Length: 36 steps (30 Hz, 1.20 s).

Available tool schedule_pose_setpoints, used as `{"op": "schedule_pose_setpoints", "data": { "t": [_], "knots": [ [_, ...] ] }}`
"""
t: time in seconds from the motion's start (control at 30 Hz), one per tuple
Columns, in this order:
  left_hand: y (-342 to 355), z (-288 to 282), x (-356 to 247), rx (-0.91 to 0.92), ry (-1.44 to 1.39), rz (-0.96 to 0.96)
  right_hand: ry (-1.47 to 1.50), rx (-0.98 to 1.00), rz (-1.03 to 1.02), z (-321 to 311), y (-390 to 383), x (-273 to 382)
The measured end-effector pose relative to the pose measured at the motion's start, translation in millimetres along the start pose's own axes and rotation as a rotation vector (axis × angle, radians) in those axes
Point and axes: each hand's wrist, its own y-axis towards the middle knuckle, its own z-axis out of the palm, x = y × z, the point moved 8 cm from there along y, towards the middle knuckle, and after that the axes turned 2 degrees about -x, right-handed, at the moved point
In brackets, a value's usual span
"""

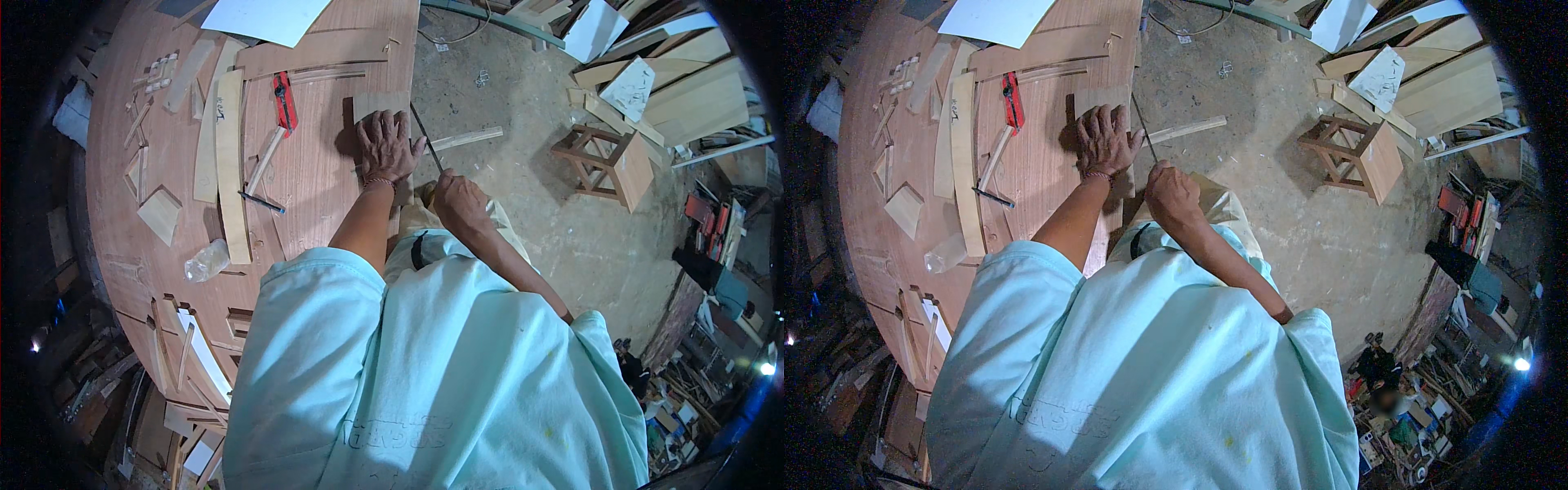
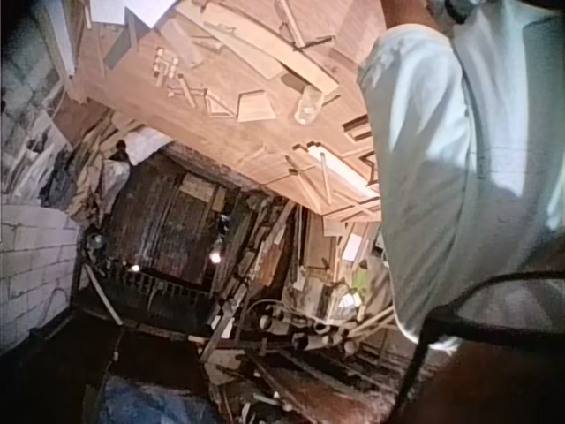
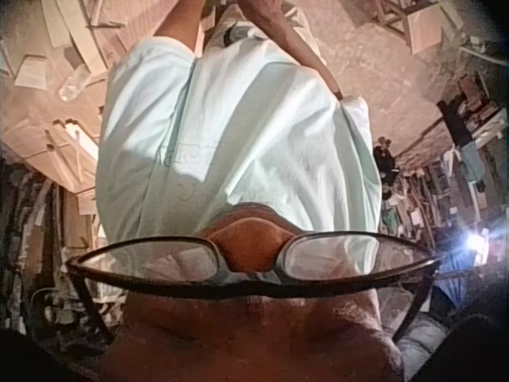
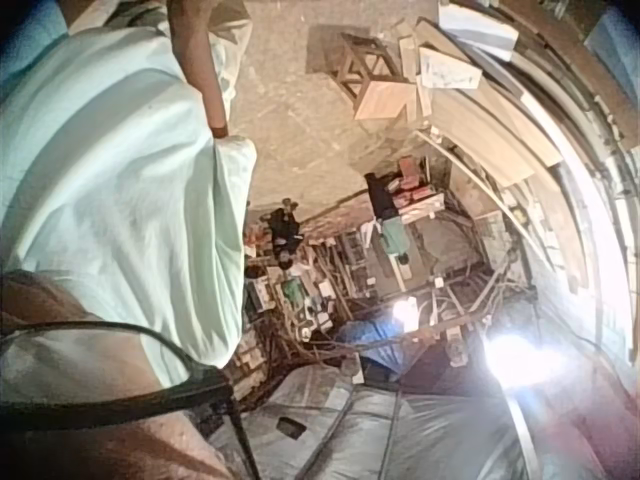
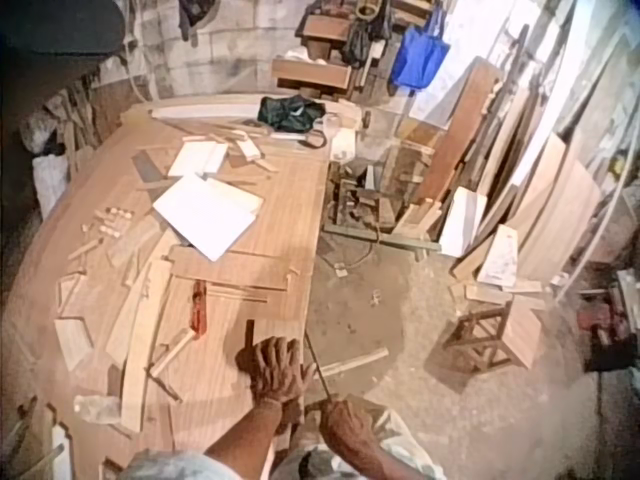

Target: Assembling small wooden frames using glue and cutting wood with a handsaw.

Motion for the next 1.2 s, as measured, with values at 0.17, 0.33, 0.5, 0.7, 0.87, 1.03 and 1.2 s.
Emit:
{"op": "schedule_pose_setpoints", "data": {
  "t": [0.17,0.33,0.5,0.7,0.87,1.03,1.2],
  "knots": [
    [-2.1,-0.3,0.2,0.002,0.039,0.002,0.024,0.117,0.031,4.4,9.7,0.6],
    [0.5,3.3,0.2,0.053,0.019,-0.022,0.094,0.224,0.062,4.9,18.9,4.7],
    [-2.4,10.5,2.6,0.1,0.024,-0.037,0.142,0.239,0.092,7.2,17.3,1.8],
    [-1.8,3.4,0.4,0.026,0.006,-0.013,0.097,0.217,0.154,6.0,15.6,-5.4],
    [-2.5,7.6,0.2,0.1,0.016,0.003,0.138,0.219,0.074,8.7,18.1,0.3],
    [-6.1,12.8,-0.8,0.138,-0.051,0.025,0.132,0.205,0.072,8.6,18.0,-4.0],
    [-20.8,28.1,-14.1,0.1,0.026,0.378,0.081,0.146,0.056,6.4,12.7,-6.1]
  ]
}}
